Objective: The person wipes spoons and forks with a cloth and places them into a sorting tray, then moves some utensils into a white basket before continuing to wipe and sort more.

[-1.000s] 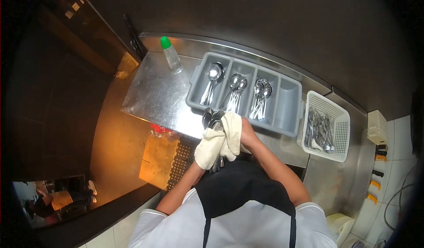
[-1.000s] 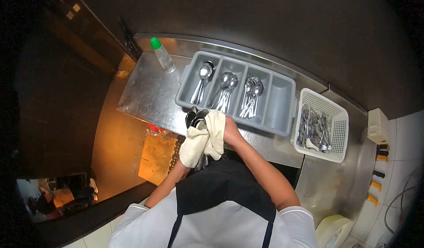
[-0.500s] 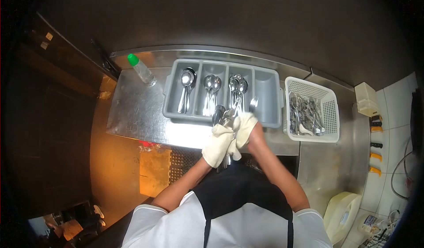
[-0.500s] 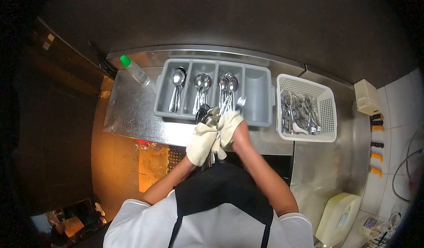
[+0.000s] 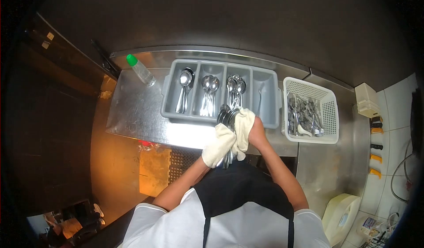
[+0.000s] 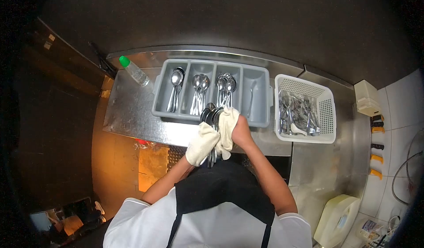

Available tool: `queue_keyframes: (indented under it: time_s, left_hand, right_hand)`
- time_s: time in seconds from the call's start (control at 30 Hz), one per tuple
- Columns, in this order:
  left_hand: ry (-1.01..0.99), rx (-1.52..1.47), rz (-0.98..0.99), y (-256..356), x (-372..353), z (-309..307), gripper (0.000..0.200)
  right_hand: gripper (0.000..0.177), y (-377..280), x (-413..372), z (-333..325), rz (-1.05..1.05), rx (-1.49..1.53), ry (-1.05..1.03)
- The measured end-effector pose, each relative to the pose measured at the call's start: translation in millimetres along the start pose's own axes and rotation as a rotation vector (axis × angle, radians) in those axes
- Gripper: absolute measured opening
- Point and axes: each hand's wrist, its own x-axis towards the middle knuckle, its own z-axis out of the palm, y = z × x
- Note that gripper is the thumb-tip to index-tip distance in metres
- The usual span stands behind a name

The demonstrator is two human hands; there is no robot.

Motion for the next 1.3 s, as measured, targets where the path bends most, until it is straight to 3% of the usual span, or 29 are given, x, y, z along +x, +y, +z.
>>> queue_keyframes:
  time_s: [0.1, 0.17, 0.23, 0.27, 0.33, 0.4, 0.47, 0.6, 0.67, 0.73, 0.77, 0.8, 0.87, 0.9, 0.93, 0.97, 1.1, 1.23, 1.27, 1.3]
  left_hand:
    - [0.022, 0.059, -0.085, 5.4, -5.2, -3.6, 0.008]
    - [0.001, -0.078, -0.164, 11.5, -9.9, -14.6, 0.008]
    - [0.065, -0.087, -0.171, 9.2, -15.9, -11.8, 0.008]
    - [0.052, -0.144, -0.272, 10.8, -17.9, -9.7, 0.007]
    - [0.093, -0.213, -0.403, 19.3, -15.3, -11.9, 0.009]
    - [0.205, -0.243, -0.457, 16.5, -14.2, -7.9, 0.019]
    - [0.391, -0.443, -0.624, 14.8, -16.7, 1.8, 0.020]
    - [0.223, 0.113, -0.422, 10.2, -18.3, -11.3, 0.022]
    - [0.293, -0.316, -0.503, 16.6, -20.3, -15.4, 0.019]
    - [0.359, -0.379, -0.457, 14.8, -25.2, -16.5, 0.017]
    - [0.391, -0.229, -0.373, 8.8, -26.9, -14.0, 0.017]
    - [0.420, -0.081, -0.287, 7.8, -25.8, -15.3, 0.016]
    - [0.227, -0.184, -0.409, 9.5, -28.3, -19.1, 0.009]
    - [0.182, -0.265, -0.439, 11.5, -27.5, -17.6, 0.008]
    - [0.139, -0.344, -0.471, 13.6, -26.8, -16.0, 0.008]
    - [0.152, -0.446, -0.475, 15.6, -25.3, -12.4, 0.009]
    - [0.096, -0.403, -0.558, 20.1, -27.1, -26.1, 0.014]
    - [0.083, -0.242, -0.461, 29.8, -28.4, -36.4, 0.012]
    - [0.059, -0.137, -0.385, 30.1, -28.6, -38.6, 0.012]
    - [0.077, -0.213, -0.470, 30.1, -28.0, -37.0, 0.011]
  right_hand:
    - [0.030, -9.5, 5.7, -4.1, -0.092, -0.047, 0.048]
    - [0.026, -8.2, 10.6, -5.1, -0.153, -0.094, 0.120]
    - [0.024, -3.7, 15.5, 0.7, -0.093, 0.084, 0.230]
    - [0.022, -2.2, 18.3, 5.8, -0.064, 0.173, 0.282]
    - [0.022, -4.9, 11.7, 39.5, 0.479, 0.855, 0.392]
    - [0.023, -6.5, -7.8, 60.7, 0.533, 0.979, 0.141]
    - [0.022, -11.0, -13.2, 61.1, 0.602, 0.905, 0.036]
    - [0.021, -1.6, 6.0, 55.5, 0.602, 0.733, -0.040]
    - [0.023, 4.5, 30.9, 45.4, 0.666, 0.867, 0.037]
    - [0.025, 7.0, 50.8, 30.7, 0.625, 0.947, -0.141]
    - [0.025, 1.1, 48.7, 24.6, 0.670, 0.961, -0.128]
    - [0.025, 4.3, 45.9, 28.0, 0.621, 0.814, -0.123]
    - [0.027, 15.0, 30.4, 35.0, 0.526, 0.515, -0.104]
    - [0.032, 3.8, 19.8, 41.5, 0.287, 0.348, -0.176]
    - [0.029, 4.3, 18.7, 49.9, -0.017, -0.112, -0.161]
    - [0.029, 2.8, 17.1, 50.3, 0.010, -0.063, -0.167]
    - [0.027, -9.2, 17.2, 43.3, 0.145, 0.196, -0.216]
    - [0.024, -21.1, 20.9, 30.3, -0.094, 0.068, -0.170]
    - [0.024, -18.2, 24.8, 26.4, -0.092, 0.074, -0.051]
    - [0.023, -15.9, 29.1, 23.1, -0.091, 0.081, 0.068]
